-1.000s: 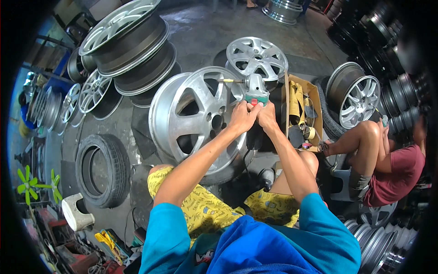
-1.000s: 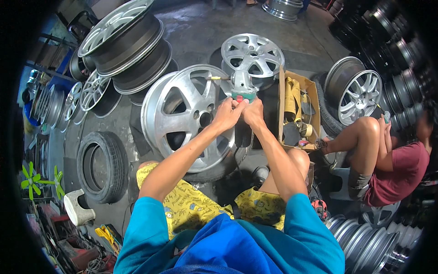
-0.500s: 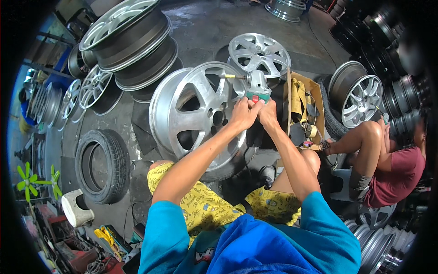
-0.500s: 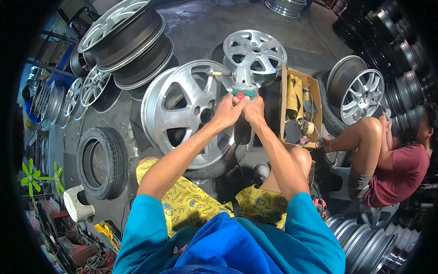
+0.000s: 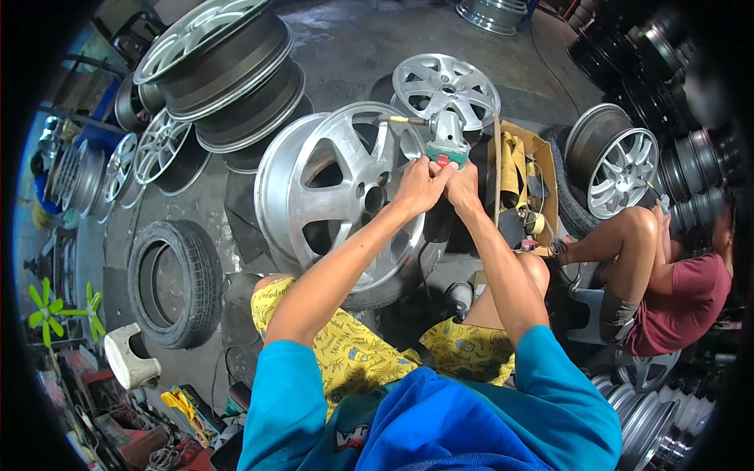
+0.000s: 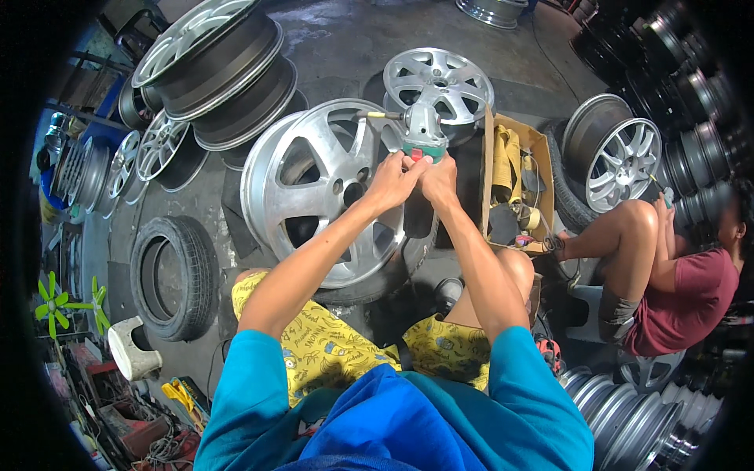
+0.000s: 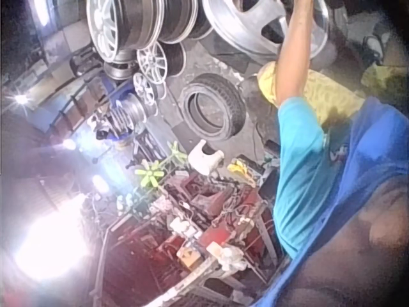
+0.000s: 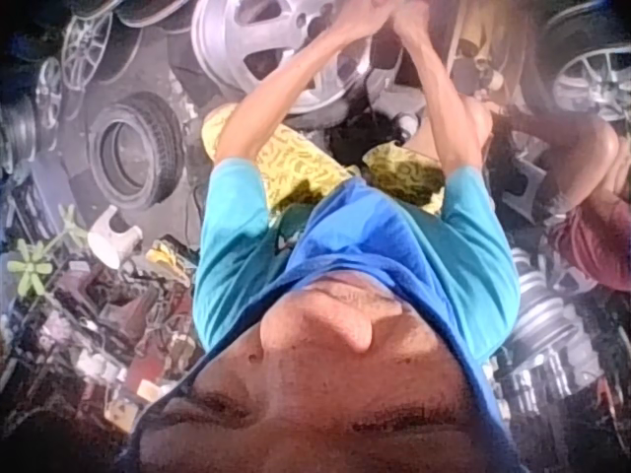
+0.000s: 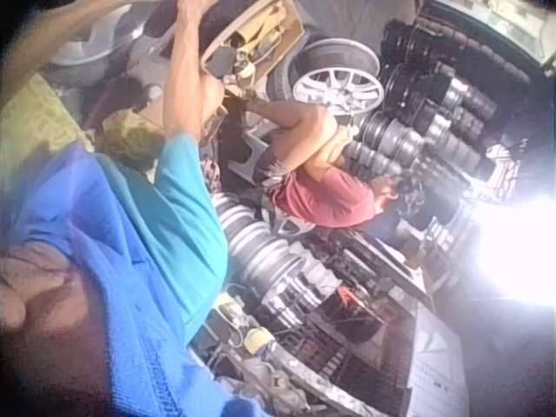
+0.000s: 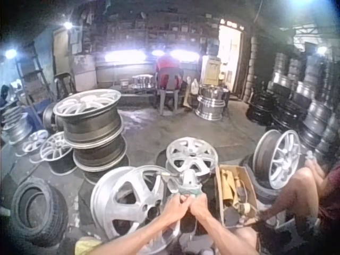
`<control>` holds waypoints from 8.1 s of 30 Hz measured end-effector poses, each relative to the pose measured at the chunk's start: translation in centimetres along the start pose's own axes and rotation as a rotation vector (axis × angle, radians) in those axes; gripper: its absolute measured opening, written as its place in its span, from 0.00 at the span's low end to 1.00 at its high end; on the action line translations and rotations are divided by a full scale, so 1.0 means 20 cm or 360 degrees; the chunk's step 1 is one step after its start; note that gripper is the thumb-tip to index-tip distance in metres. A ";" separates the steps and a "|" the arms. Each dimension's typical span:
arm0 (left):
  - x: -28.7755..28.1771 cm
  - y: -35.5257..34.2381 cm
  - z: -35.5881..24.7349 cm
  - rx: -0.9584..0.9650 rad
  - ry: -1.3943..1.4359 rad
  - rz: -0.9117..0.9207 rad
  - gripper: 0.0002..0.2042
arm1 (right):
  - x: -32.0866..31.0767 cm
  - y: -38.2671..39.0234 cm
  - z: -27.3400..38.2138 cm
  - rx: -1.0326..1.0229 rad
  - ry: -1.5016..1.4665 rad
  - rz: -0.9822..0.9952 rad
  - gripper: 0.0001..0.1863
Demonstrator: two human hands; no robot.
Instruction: The person uses a handheld rotary tool to grind and polish the inner recesses and holes of a car wheel rim, rotating the wheel by hand to grind different areas.
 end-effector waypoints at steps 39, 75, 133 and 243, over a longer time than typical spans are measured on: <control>0.06 0.12 0.02 -0.0060 0.0114 -0.0140 0.34 | -0.07 0.07 0.06 -0.0058 0.0276 0.0242 0.32; 0.05 0.07 0.01 0.0074 0.0053 -0.0188 0.29 | -0.08 0.04 0.05 -0.0095 0.0285 0.0191 0.32; -0.38 1.26 0.82 -0.0818 0.0363 -0.0059 0.29 | -0.40 0.28 0.24 0.0013 -0.0723 0.0162 0.14; 0.02 0.20 -0.17 -0.0212 0.0487 0.0043 0.30 | -0.17 0.18 0.22 -0.0375 0.0267 0.0203 0.33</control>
Point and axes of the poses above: each hand's wrist, its own y-axis away from the middle knuckle, its own x-axis out of the palm, z = x × y, the point moved 5 cm from there along -y, towards the middle knuckle, and after that the axes turned 11 degrees about y, right-handed, at the moved point
